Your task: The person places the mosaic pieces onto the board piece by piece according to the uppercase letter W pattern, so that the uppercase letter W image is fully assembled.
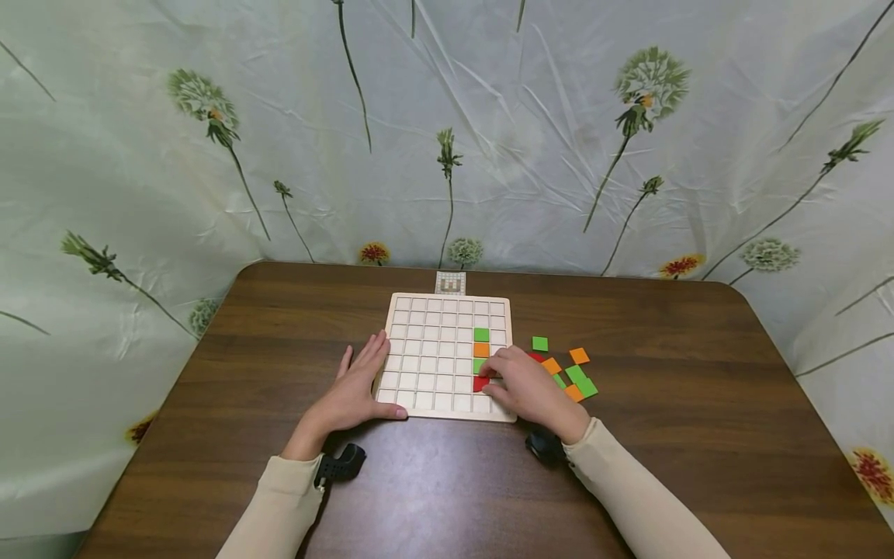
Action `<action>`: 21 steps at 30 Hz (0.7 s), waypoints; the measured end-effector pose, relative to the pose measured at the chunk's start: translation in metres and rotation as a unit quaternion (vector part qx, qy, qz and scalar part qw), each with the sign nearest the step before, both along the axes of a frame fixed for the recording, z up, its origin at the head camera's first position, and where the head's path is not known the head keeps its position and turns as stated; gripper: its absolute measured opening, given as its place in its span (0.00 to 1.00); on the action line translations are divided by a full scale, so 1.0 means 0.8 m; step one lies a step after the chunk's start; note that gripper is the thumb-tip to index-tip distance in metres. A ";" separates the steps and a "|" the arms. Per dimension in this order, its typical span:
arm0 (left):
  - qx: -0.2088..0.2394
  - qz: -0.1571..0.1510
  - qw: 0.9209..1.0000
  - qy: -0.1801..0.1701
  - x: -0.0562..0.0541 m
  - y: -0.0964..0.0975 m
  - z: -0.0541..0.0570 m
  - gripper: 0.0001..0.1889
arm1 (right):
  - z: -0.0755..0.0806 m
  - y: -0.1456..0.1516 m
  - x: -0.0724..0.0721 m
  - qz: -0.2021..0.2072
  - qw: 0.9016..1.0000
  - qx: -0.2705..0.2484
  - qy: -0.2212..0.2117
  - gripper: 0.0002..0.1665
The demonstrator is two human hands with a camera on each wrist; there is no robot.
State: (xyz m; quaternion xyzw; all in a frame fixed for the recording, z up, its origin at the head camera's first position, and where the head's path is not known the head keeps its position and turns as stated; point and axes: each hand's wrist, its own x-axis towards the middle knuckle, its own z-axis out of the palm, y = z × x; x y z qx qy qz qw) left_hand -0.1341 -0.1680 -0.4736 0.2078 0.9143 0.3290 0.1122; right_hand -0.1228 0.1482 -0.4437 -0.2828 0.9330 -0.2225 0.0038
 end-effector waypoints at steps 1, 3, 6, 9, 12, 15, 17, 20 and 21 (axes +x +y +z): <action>0.000 0.000 1.000 0.001 0.000 0.000 0.000 0.67 | 0.000 0.000 0.000 -0.001 1.000 -0.001 0.000 0.07; 0.000 0.001 1.000 0.002 0.000 0.000 0.000 0.67 | -0.001 0.001 0.000 -0.004 1.000 -0.003 -0.001 0.07; 0.000 -0.001 1.000 0.002 0.000 0.001 0.000 0.67 | -0.002 0.003 0.000 -0.009 1.000 -0.010 -0.003 0.07; 0.001 -0.001 1.000 0.002 0.000 0.000 0.000 0.67 | 0.000 0.010 0.001 -0.017 1.000 -0.020 -0.004 0.08; 0.001 0.000 1.000 0.001 0.000 0.000 0.000 0.67 | 0.002 0.020 0.002 -0.027 0.999 -0.031 -0.006 0.09; -0.001 0.000 1.000 0.002 -0.001 0.000 0.000 0.67 | 0.005 0.033 0.004 -0.042 0.998 -0.037 -0.009 0.10; -0.002 -0.001 1.000 0.003 -0.001 0.000 0.000 0.67 | 0.006 0.042 0.004 -0.051 0.998 -0.039 -0.007 0.11; -0.002 -0.002 1.000 0.004 -0.002 0.000 0.001 0.67 | 0.007 0.055 0.005 -0.066 0.997 -0.043 -0.013 0.12; -0.002 -0.002 1.000 0.004 -0.002 0.000 0.001 0.67 | 0.008 0.060 0.006 -0.071 0.996 -0.046 -0.016 0.13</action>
